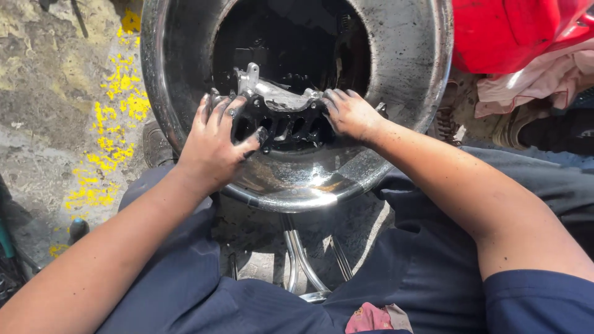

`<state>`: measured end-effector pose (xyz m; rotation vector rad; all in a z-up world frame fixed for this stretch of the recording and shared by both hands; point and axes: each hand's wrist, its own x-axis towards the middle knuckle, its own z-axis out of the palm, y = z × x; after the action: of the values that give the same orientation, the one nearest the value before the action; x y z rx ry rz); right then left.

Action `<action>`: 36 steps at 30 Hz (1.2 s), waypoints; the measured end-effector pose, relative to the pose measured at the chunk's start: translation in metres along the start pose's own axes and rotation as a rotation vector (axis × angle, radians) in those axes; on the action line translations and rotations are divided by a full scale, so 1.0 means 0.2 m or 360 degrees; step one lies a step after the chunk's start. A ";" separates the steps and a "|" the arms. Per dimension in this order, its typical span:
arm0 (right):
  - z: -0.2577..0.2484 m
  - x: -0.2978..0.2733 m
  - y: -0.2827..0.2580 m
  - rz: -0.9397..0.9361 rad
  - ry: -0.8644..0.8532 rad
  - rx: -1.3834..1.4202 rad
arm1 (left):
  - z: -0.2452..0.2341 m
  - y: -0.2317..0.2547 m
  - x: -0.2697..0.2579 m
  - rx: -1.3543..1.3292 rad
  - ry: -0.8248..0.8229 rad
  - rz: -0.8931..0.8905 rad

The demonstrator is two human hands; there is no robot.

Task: Cleaning a metal engine component inside a basin with liquid.

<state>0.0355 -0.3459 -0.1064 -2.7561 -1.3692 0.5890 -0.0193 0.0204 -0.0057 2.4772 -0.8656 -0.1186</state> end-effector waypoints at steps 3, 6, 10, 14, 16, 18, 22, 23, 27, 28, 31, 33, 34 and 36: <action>0.00 0.02 0.02 -0.0018 0.0053 -0.0031 | -0.01 0.07 0.05 0.0222 0.0019 -0.0045; -0.02 0.03 0.00 -0.0051 0.0049 0.0037 | 0.03 0.10 0.06 0.0319 -0.0084 -0.0121; 0.06 0.02 0.04 -0.0052 0.0068 0.0078 | 0.03 0.09 0.06 0.0282 -0.0137 -0.0150; -0.11 0.11 0.12 -0.0002 -0.0027 0.0602 | 0.02 0.10 0.07 0.0222 -0.0146 -0.0168; -0.25 0.18 0.19 0.0421 -0.0150 0.1447 | 0.01 0.09 0.07 0.0208 -0.0144 -0.0159; -0.30 0.27 0.33 0.0892 -0.0231 0.0966 | 0.01 0.08 0.07 0.0133 -0.0055 -0.0165; 0.08 0.29 0.51 0.0882 -0.0175 0.0585 | -0.01 0.05 0.09 0.0082 -0.0050 -0.0154; 0.13 0.31 0.49 0.1020 -0.0315 0.0703 | -0.02 0.05 0.10 0.0071 -0.0064 -0.0162; 0.72 0.30 0.51 0.1061 -0.0860 0.0628 | -0.05 0.04 0.12 0.0038 -0.0149 -0.0192; 0.65 0.30 0.49 0.1075 -0.0842 0.0630 | -0.04 0.03 0.13 0.0048 -0.0145 -0.0173; 0.48 0.29 0.45 0.1147 -0.0867 0.0395 | -0.04 0.00 0.14 0.0047 -0.0107 -0.0165; 0.40 0.29 0.42 0.1774 -0.0666 0.0887 | -0.06 -0.01 0.13 0.0001 -0.0153 -0.0163; 0.38 0.29 0.43 0.1781 -0.0654 0.0898 | -0.07 -0.01 0.13 0.0010 -0.0157 -0.0150; 0.36 0.27 0.43 0.2176 -0.0374 0.1067 | -0.08 -0.02 0.13 -0.0034 -0.0244 -0.0138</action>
<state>0.1061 -0.3685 -0.2046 -2.5909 0.8433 1.0700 0.0080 0.0141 0.0079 2.5113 -0.8137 -0.3506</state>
